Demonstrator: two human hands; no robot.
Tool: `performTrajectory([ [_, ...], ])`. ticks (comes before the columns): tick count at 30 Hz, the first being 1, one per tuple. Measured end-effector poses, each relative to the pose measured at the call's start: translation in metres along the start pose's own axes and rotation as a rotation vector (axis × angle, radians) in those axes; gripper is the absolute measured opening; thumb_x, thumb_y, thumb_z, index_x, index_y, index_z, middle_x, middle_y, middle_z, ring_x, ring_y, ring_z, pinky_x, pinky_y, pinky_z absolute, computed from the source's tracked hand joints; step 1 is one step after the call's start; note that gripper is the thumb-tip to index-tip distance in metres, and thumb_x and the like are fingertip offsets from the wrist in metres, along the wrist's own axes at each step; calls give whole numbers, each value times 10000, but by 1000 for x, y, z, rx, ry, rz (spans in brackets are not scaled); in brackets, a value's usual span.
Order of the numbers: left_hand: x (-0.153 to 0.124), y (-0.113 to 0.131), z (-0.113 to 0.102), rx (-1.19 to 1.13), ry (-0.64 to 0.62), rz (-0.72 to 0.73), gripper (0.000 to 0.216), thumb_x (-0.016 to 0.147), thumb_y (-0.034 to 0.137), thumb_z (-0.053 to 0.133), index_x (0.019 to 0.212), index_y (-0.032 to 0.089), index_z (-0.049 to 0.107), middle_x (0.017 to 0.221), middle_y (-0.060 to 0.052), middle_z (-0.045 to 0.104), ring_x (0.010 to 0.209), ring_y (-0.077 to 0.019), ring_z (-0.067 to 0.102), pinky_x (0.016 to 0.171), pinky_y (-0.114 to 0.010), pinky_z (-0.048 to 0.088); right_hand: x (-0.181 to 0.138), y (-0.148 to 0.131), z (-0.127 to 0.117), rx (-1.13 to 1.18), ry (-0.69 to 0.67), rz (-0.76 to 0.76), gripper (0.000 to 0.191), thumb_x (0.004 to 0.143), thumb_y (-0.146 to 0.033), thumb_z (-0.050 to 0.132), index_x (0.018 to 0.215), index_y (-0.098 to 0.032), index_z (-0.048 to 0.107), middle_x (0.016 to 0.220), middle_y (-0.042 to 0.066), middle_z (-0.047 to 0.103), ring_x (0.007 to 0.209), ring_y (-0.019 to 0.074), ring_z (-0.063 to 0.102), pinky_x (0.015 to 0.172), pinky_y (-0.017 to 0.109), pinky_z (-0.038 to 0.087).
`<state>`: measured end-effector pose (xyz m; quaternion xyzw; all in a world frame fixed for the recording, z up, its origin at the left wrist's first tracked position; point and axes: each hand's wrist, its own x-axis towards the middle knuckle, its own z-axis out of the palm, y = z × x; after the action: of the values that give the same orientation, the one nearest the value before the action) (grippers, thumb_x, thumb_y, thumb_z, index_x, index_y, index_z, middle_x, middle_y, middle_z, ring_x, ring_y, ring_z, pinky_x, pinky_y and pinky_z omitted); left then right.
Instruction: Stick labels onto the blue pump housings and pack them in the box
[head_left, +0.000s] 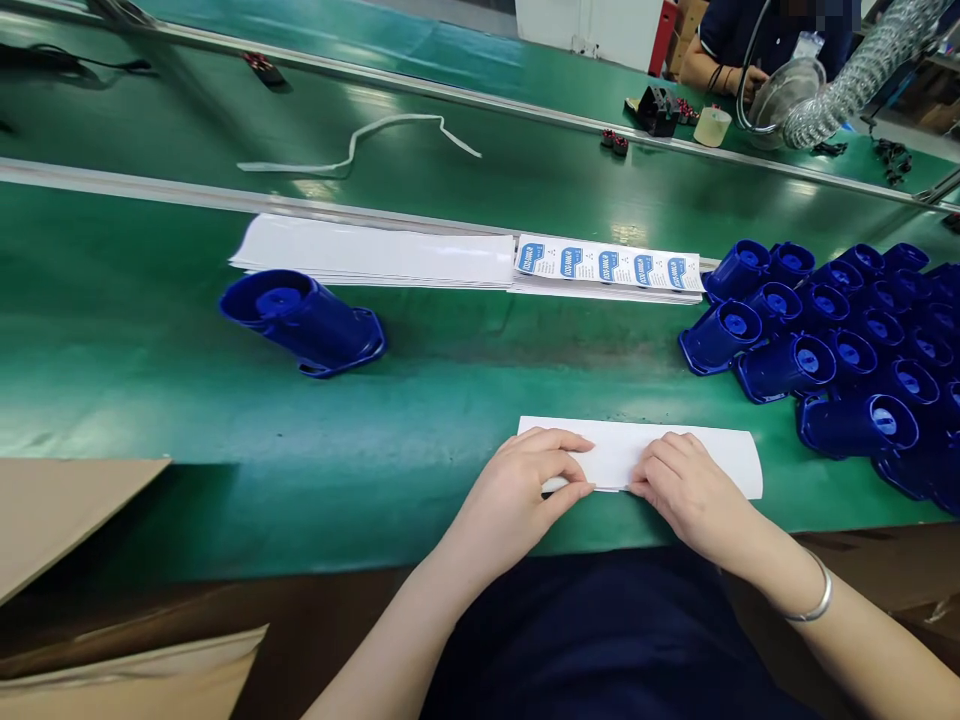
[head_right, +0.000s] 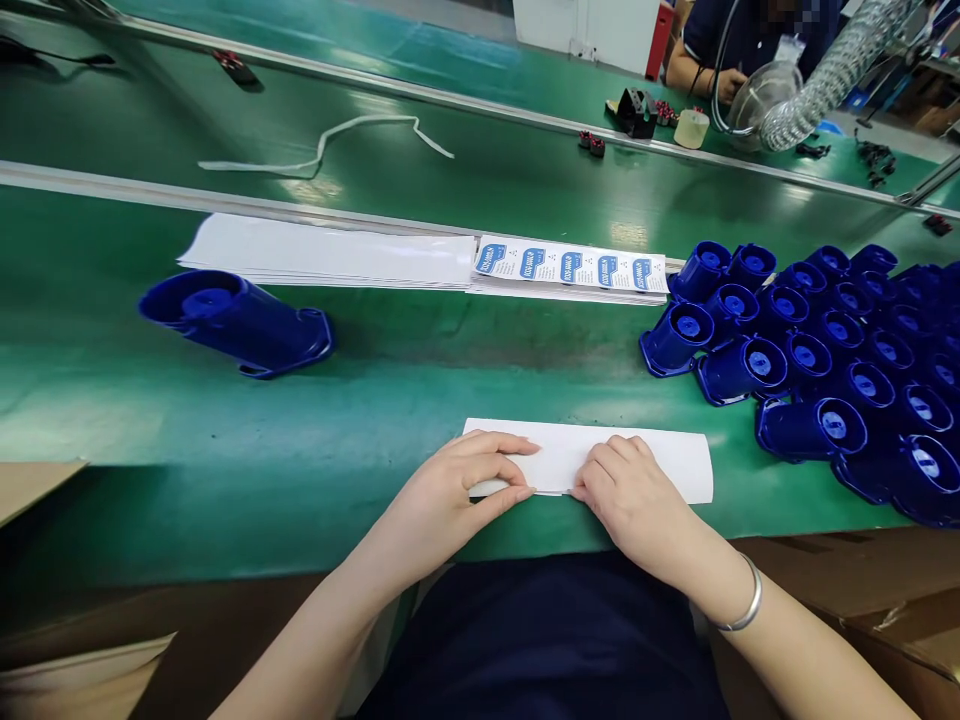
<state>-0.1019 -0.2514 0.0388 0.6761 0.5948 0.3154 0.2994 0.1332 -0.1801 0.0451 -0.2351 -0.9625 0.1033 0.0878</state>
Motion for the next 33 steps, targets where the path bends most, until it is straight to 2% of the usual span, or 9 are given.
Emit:
performTrajectory([
  [5,-4,-3,-2,5,11,30,152,869,207,671,723,234,698,1200,-32,708,1156,-257,608,1025,-461,479,5,0,-1,-70,-54,-14,212,1030,-234,475,852,-191,580,821,60,579,788,229,484,761,376,392],
  [8,0,1,-1,45,18,-11,196,858,213,679,668,240,717,1178,-25,716,1146,-279,593,998,-486,488,8,-1,-2,-116,-82,-18,184,1018,-217,492,862,-179,581,834,68,579,799,239,488,776,389,411],
  [12,14,7,-6,72,-59,-81,244,831,187,674,598,241,722,1151,-16,725,1058,-277,638,926,-469,523,10,-1,0,-138,-92,-15,169,1008,-205,509,866,-159,587,832,76,581,801,246,494,786,398,440],
  [16,21,6,-16,79,-132,-45,208,827,206,671,630,243,729,1142,-20,718,1038,-262,664,921,-429,532,10,5,5,-139,-65,-5,176,1013,-199,496,865,-158,582,829,82,585,790,245,502,762,391,455],
  [20,9,-2,-23,69,-133,32,173,851,259,659,685,244,705,1224,-26,699,1141,-265,628,955,-416,524,4,9,1,-49,-15,17,185,1027,-208,461,878,-173,565,848,82,587,799,235,514,743,371,467],
  [23,0,-7,-22,86,-81,23,205,867,267,640,672,246,703,1240,-29,700,1183,-278,602,985,-449,506,-6,7,-9,84,-35,-3,122,1005,-285,538,956,-176,561,920,85,600,870,234,540,794,371,488],
  [27,3,-6,-19,97,-51,-5,240,838,268,652,603,248,700,1199,-24,718,1105,-283,639,914,-435,540,-14,9,-13,106,-29,-7,109,1001,-280,546,947,-188,568,919,84,613,888,236,548,807,380,484],
  [30,12,-4,-21,112,-89,-37,257,818,262,652,565,244,691,1165,-19,730,1036,-271,676,826,-387,559,-11,16,-10,123,-58,-8,161,1013,-239,512,874,-189,575,844,62,613,810,215,535,743,347,461],
  [33,20,-2,-25,108,-128,-71,253,810,254,645,563,238,696,1135,-14,737,913,-231,711,731,-334,558,-3,21,-11,127,-105,6,177,988,-211,553,814,-187,573,784,44,609,763,205,533,692,324,434],
])
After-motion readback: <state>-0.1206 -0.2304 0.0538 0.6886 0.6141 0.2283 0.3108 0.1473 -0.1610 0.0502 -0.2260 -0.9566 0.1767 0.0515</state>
